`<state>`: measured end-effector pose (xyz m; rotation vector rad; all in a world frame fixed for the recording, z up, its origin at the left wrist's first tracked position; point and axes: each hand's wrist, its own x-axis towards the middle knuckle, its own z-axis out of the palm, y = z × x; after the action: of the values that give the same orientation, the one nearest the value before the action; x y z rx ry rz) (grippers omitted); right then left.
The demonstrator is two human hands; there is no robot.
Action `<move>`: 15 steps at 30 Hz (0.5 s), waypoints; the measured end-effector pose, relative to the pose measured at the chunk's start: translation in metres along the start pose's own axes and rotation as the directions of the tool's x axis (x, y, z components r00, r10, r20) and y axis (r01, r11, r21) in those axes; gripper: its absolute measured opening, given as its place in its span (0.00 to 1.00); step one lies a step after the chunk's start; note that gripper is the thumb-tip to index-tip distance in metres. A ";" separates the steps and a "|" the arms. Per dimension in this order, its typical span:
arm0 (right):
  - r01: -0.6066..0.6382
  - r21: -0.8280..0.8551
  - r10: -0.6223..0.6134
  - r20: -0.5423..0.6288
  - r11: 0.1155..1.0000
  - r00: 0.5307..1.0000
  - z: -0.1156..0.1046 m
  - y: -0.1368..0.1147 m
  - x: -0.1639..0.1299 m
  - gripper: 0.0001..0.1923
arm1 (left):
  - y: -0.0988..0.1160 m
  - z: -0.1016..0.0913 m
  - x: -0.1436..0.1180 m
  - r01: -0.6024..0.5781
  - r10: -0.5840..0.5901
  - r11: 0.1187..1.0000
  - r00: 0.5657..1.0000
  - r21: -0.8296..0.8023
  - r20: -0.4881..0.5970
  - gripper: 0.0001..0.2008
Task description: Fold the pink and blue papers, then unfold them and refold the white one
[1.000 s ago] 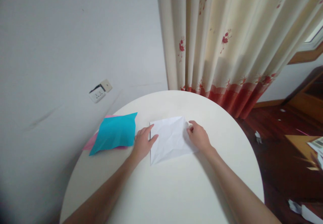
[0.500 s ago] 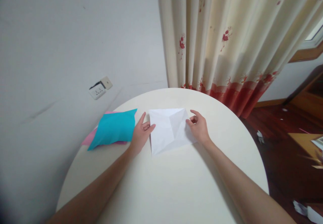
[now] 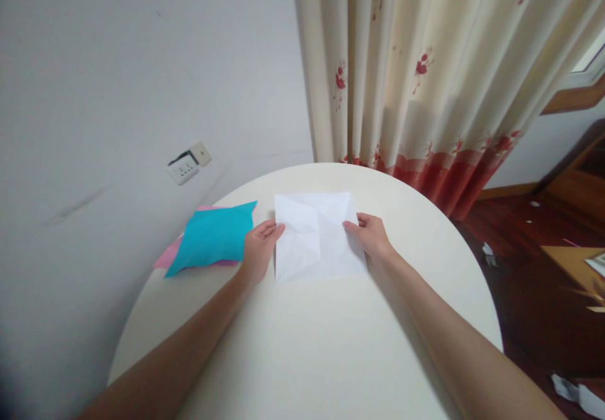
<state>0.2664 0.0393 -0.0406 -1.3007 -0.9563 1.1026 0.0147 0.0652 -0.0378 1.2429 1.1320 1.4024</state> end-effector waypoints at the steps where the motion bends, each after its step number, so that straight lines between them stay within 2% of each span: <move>1: -0.002 -0.001 0.002 -0.005 1.000 1.000 0.000 -0.001 0.000 0.15 | 0.001 0.000 0.000 -0.005 0.005 1.000 1.000 -0.009 -0.006 0.21; 5: 0.077 -0.015 -0.078 -0.102 0.997 0.992 -0.003 -0.003 0.000 0.15 | 0.000 -0.002 0.002 -0.008 0.008 1.000 1.000 -0.002 -0.008 0.20; 11: 0.167 -0.043 -0.172 -0.176 0.985 0.969 -0.006 -0.008 -0.002 0.14 | -0.003 -0.004 0.002 0.055 -0.068 0.995 0.986 0.085 0.154 0.19; 13: 0.185 -0.056 -0.192 -0.178 0.981 0.965 -0.007 -0.009 -0.002 0.15 | -0.003 -0.003 0.001 0.049 -0.065 0.993 0.988 0.108 0.143 0.18; 15: 0.206 -0.067 -0.213 -0.140 0.976 0.967 -0.008 -0.009 -0.001 0.15 | -0.003 -0.002 -0.001 0.021 -0.032 0.992 0.996 0.124 0.083 0.16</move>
<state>0.2745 0.0372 -0.0318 -1.2713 -0.9925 0.8134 0.0127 0.0645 -0.0406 1.3564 1.1870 1.2641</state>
